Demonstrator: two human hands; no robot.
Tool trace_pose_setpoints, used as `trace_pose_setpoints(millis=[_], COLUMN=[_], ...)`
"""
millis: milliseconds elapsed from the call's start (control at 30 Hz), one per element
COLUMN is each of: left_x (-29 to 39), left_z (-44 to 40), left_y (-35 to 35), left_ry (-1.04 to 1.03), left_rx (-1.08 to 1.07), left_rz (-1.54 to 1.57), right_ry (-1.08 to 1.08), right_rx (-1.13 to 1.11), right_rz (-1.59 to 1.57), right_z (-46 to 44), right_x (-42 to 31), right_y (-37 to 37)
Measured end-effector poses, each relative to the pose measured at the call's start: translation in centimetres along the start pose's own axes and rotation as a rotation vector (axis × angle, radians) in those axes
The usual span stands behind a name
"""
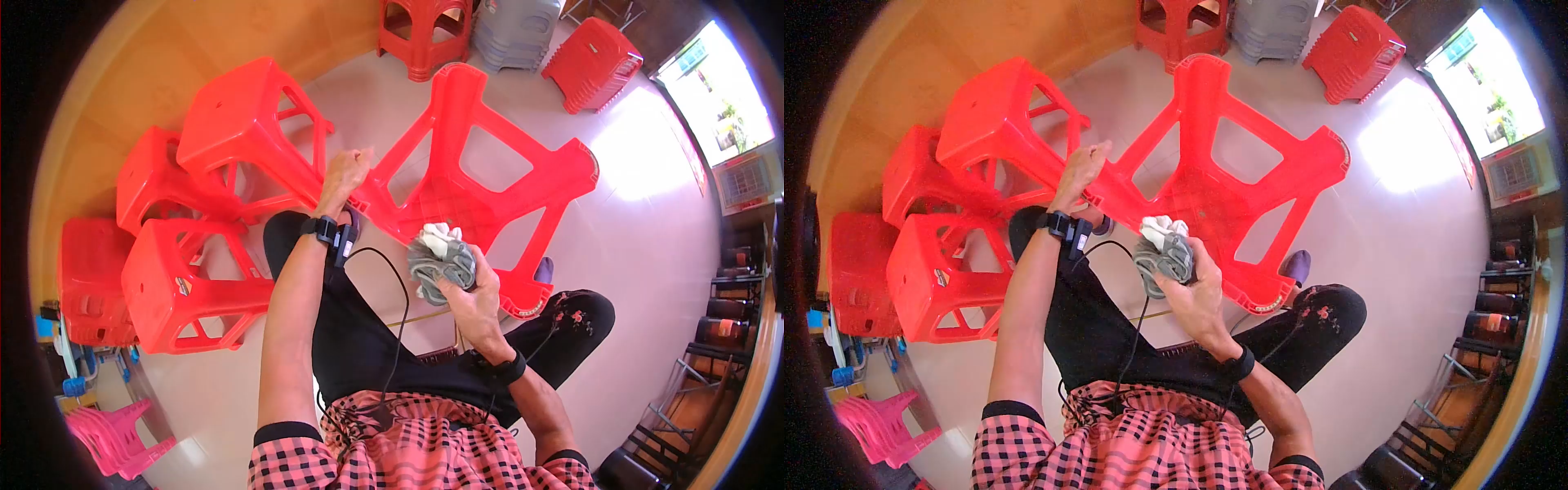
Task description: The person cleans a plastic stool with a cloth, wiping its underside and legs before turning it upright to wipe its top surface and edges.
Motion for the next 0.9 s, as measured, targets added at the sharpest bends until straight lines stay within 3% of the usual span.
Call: trace_pose_setpoints(millis=[100,167,200,300,400,467,567,700,833,900], left_x=[0.2,-0.4,-0.8,-1.3,-1.4,-1.6,1.9,1.8,3.1,3.3], left_z=[1.0,2.4,2.6,3.7,4.9,5.1,8.5,11.1,14.4,15.2], left_y=[-0.1,-0.8,-1.1,-1.6,-1.8,-2.2,0.8,0.7,1.2,1.3], left_ry=[0.002,0.031,0.031,0.073,0.048,0.144,0.014,-0.070,0.102,0.167], left_rx=[-0.008,0.019,0.026,-0.087,-0.140,-0.297,-0.268,-0.170,-0.148,-0.024], left_rz=[0.031,0.453,0.454,0.530,0.608,0.704,0.439,0.464,0.678,0.956], right_ry=[0.013,0.020,0.021,-0.059,-0.002,-0.009,0.051,0.039,0.127,0.196], right_rx=[0.004,0.010,0.023,0.038,0.031,0.018,0.060,0.002,-0.061,-0.074], right_rz=[-0.113,-0.105,-0.097,-0.159,-0.154,-0.155,-0.197,-0.173,-0.171,-0.122], right_z=[-0.4,-1.0,-1.1,-1.1,-1.3,-1.4,-1.4,-1.1,-1.5,-2.2], right_x=[-1.9,-1.3,-1.0,-0.7,0.3,0.7,0.7,0.4,-0.1,-0.2], right_y=[-1.6,-1.9,-2.2,-2.3,-2.0,-2.0,-2.2,-2.5,-3.2,-3.6])
Point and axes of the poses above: each hand's wrist, its own z-axis away from the middle knuckle, its own y-axis out of the back of the hand, x = y × z, the point moved 2 cm from there along -z, towards the middle knuckle, and after that the axes turned 2 degrees about y, right-handed, at the moved point
